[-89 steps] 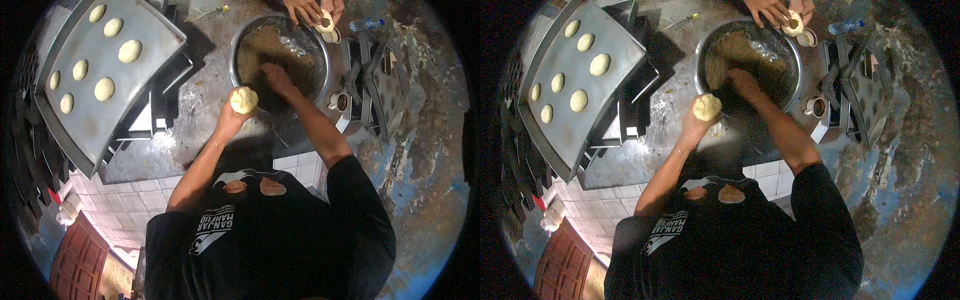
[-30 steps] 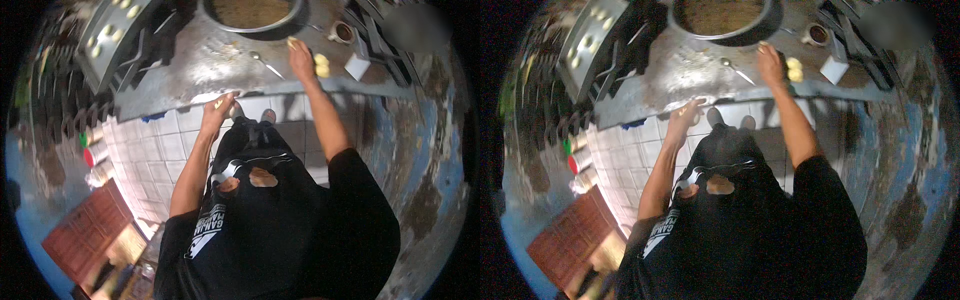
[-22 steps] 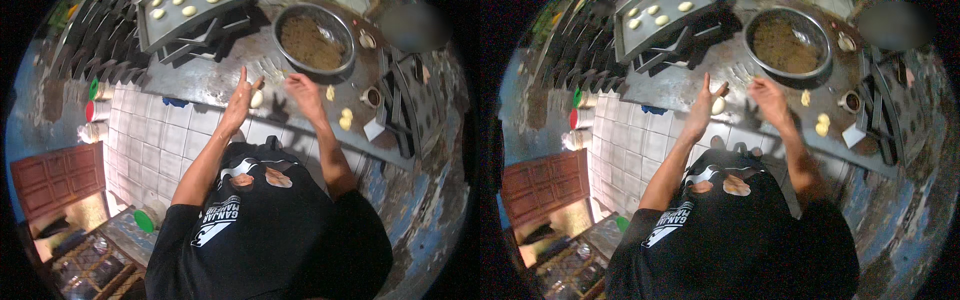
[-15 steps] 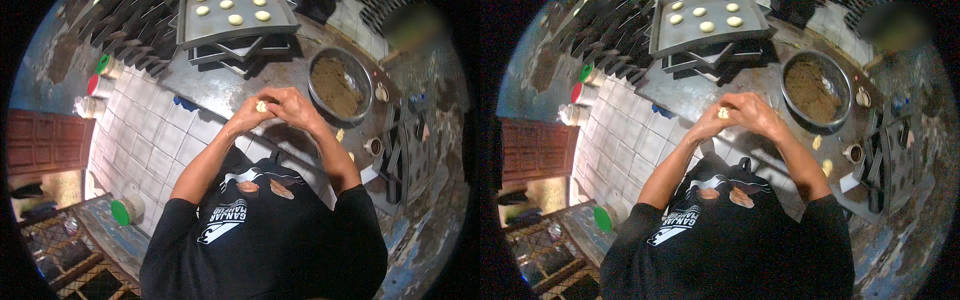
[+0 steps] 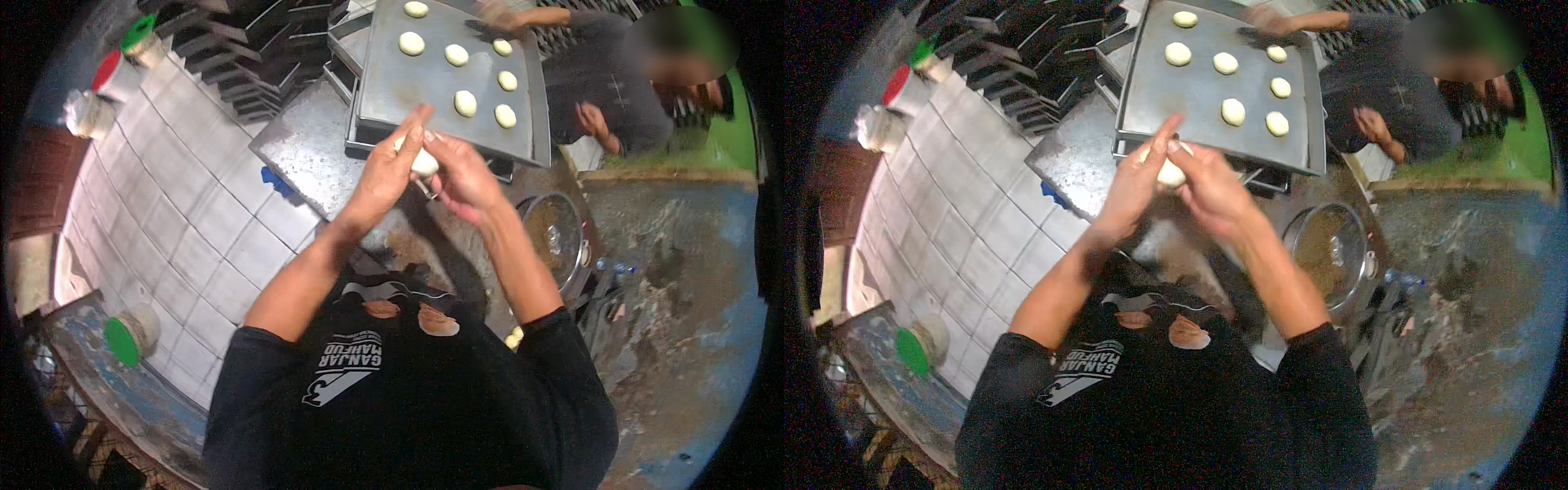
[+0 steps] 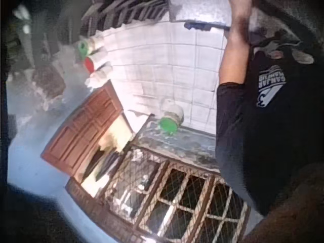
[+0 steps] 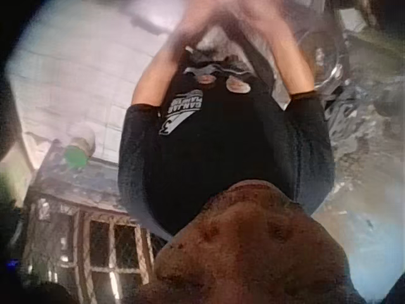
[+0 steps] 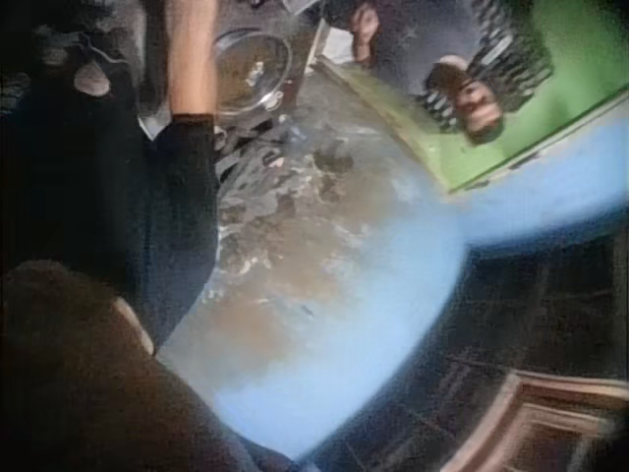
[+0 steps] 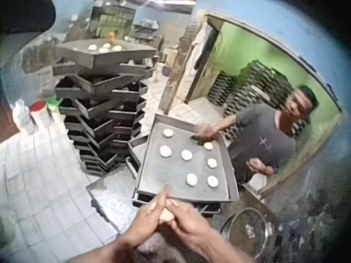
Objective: The person shapes dough into balls by hand and places them onto metal baking trays, then stacks the trays on a rack.
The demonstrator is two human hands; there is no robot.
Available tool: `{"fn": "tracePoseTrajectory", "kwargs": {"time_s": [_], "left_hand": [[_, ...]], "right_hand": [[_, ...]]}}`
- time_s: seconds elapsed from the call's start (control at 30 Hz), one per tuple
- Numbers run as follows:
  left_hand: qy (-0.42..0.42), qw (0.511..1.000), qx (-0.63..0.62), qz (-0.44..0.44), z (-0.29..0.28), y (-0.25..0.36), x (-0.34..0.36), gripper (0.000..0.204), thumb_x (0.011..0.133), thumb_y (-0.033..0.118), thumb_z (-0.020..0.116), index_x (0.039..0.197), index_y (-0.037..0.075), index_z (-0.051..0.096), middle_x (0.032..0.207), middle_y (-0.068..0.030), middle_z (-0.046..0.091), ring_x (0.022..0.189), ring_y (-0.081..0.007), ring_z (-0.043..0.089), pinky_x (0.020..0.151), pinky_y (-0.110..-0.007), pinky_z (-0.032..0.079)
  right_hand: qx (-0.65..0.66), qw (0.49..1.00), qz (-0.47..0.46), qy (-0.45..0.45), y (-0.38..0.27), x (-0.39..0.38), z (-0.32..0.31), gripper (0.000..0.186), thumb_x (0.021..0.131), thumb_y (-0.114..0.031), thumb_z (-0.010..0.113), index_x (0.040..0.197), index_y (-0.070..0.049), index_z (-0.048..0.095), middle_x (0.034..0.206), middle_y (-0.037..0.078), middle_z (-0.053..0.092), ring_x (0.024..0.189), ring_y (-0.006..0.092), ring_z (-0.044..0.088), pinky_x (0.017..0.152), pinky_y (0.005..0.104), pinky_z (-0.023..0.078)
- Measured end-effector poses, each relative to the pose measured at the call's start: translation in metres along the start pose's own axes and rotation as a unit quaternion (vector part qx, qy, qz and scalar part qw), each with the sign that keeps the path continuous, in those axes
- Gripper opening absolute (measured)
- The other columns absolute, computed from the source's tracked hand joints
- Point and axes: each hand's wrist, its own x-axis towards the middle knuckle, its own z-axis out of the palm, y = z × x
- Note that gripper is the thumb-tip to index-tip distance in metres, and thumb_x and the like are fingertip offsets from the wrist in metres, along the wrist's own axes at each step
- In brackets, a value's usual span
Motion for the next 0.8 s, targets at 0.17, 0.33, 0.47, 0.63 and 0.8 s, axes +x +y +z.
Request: {"fn": "tracePoseTrajectory", "kwargs": {"time_s": [0.17,0.33,0.47,0.63,0.8], "left_hand": [[0.117,0.985,0.023,0.123,-0.078,0.008,0.015,0.058,0.099,0.017,0.060,0.152,0.005,0.038,0.141,-0.0162,0.053,0.125,-0.0197,0.055,0.104,-0.032,0.044],[0.257,0.955,0.120,0.089,-0.189,-0.009,-0.033,0.039,0.100,0.008,0.057,0.138,0.000,0.053,0.135,-0.0162,0.058,0.117,-0.0232,0.062,0.096,-0.036,0.055],[0.271,0.909,0.315,0.047,-0.212,0.002,-0.050,0.056,0.104,0.039,0.053,0.144,0.000,0.046,0.138,-0.0157,0.056,0.123,-0.0255,0.058,0.101,-0.036,0.049],[0.155,0.979,0.124,0.050,-0.169,-0.019,0.030,0.067,0.098,0.030,0.064,0.152,0.004,0.034,0.141,-0.0169,0.053,0.126,-0.0269,0.055,0.105,-0.037,0.044],[0.060,0.986,0.153,-0.037,-0.100,-0.017,0.091,0.080,0.093,0.031,0.069,0.156,0.003,0.029,0.144,-0.0134,0.053,0.121,-0.0233,0.058,0.103,-0.036,0.045]], "right_hand": [[-0.521,0.803,-0.250,0.146,-0.012,0.143,-0.056,0.051,0.095,-0.031,0.066,0.130,0.004,0.054,0.122,0.020,0.065,0.109,0.0300,0.063,0.093,0.0374,0.050],[-0.738,0.585,-0.323,-0.094,0.010,0.198,-0.078,0.055,0.096,-0.023,0.059,0.136,0.010,0.043,0.153,0.030,0.034,0.143,0.0456,0.032,0.118,0.0493,0.031],[-0.711,0.610,-0.341,-0.076,0.022,0.208,-0.065,0.055,0.097,-0.022,0.058,0.139,0.009,0.040,0.155,0.029,0.031,0.144,0.0460,0.030,0.120,0.0533,0.025],[-0.534,0.818,-0.186,-0.111,0.000,0.210,-0.097,0.072,0.103,-0.033,0.053,0.158,-0.002,0.019,0.159,0.019,0.031,0.149,0.0330,0.027,0.121,0.0446,0.023],[-0.464,0.841,-0.266,0.084,-0.043,0.067,-0.048,0.058,0.099,-0.038,0.061,0.145,-0.005,0.048,0.142,0.011,0.055,0.135,0.0243,0.046,0.117,0.0407,0.032]]}}
